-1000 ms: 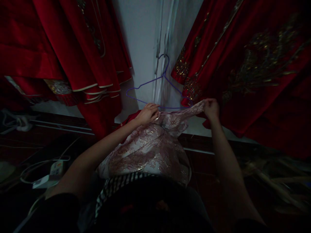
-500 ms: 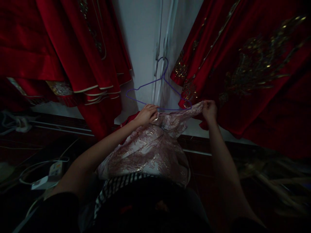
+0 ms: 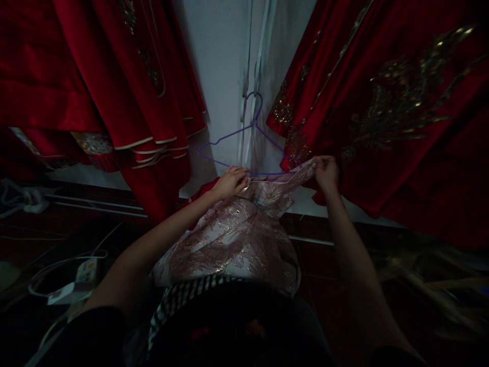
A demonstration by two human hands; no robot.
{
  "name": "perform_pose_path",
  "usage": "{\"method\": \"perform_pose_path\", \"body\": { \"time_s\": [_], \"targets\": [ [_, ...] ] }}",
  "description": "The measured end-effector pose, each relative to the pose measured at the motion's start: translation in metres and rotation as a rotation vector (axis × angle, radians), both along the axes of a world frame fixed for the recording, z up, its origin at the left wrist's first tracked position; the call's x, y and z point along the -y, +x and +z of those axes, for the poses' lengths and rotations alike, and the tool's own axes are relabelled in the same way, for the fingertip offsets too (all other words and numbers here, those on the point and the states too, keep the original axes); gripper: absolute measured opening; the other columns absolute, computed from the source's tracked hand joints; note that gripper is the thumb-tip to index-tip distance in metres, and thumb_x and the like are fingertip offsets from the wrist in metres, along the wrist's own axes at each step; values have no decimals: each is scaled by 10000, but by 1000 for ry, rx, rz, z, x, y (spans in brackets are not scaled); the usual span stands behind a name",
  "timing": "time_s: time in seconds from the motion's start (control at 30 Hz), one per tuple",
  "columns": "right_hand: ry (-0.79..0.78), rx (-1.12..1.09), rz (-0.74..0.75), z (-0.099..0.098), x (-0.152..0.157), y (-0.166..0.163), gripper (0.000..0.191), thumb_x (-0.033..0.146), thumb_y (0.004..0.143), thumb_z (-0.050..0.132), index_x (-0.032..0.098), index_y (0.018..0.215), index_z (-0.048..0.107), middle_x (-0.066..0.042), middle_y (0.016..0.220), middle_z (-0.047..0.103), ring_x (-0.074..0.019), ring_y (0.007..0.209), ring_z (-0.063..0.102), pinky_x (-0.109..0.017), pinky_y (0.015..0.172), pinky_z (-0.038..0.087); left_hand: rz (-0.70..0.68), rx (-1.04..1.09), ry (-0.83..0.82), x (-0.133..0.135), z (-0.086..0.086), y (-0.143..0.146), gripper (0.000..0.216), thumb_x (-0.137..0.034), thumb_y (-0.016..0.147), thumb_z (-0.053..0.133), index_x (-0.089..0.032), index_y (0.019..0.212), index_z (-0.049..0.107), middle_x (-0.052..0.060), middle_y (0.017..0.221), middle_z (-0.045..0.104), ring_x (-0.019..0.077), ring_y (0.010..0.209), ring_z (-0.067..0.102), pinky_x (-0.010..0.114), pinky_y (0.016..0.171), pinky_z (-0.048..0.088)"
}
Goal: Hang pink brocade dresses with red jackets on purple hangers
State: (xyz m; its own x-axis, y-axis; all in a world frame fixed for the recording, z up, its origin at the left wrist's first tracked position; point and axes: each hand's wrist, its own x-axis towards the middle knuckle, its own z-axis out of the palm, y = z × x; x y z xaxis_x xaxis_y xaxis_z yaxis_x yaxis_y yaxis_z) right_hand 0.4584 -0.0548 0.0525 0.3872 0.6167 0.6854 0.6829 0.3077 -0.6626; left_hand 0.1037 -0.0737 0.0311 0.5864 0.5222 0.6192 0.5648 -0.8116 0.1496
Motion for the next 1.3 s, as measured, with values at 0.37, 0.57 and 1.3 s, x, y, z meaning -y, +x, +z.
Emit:
{"method": "perform_pose_path", "body": {
  "time_s": [0.37,0.57,1.3],
  "targets": [
    [93,204,24,21,-5,-84,248,394,922,378,212,968,540,-94,965,651,-239,930,597,-440,951,400,-28,333,-195,-5,-3,34,252,-336,930,410,-194,882,613,41,1010,707,164,933,630,315,888,458],
    [75,139,64,18,-11,-76,255,447,909,411,228,964,530,-55,930,669,-224,907,624,-453,987,366,205,634,-166,-24,13,-29,331,-409,938,364,-167,899,587,47,891,670,158,860,620,260,792,478],
    [72,125,129,26,-17,-58,268,472,880,484,224,897,584,-37,857,688,-183,811,652,-327,868,479,516,845,-394,-106,-25,-127,259,-341,783,557,-122,864,670,59,803,685,152,716,617,237,685,475]
  ]
}}
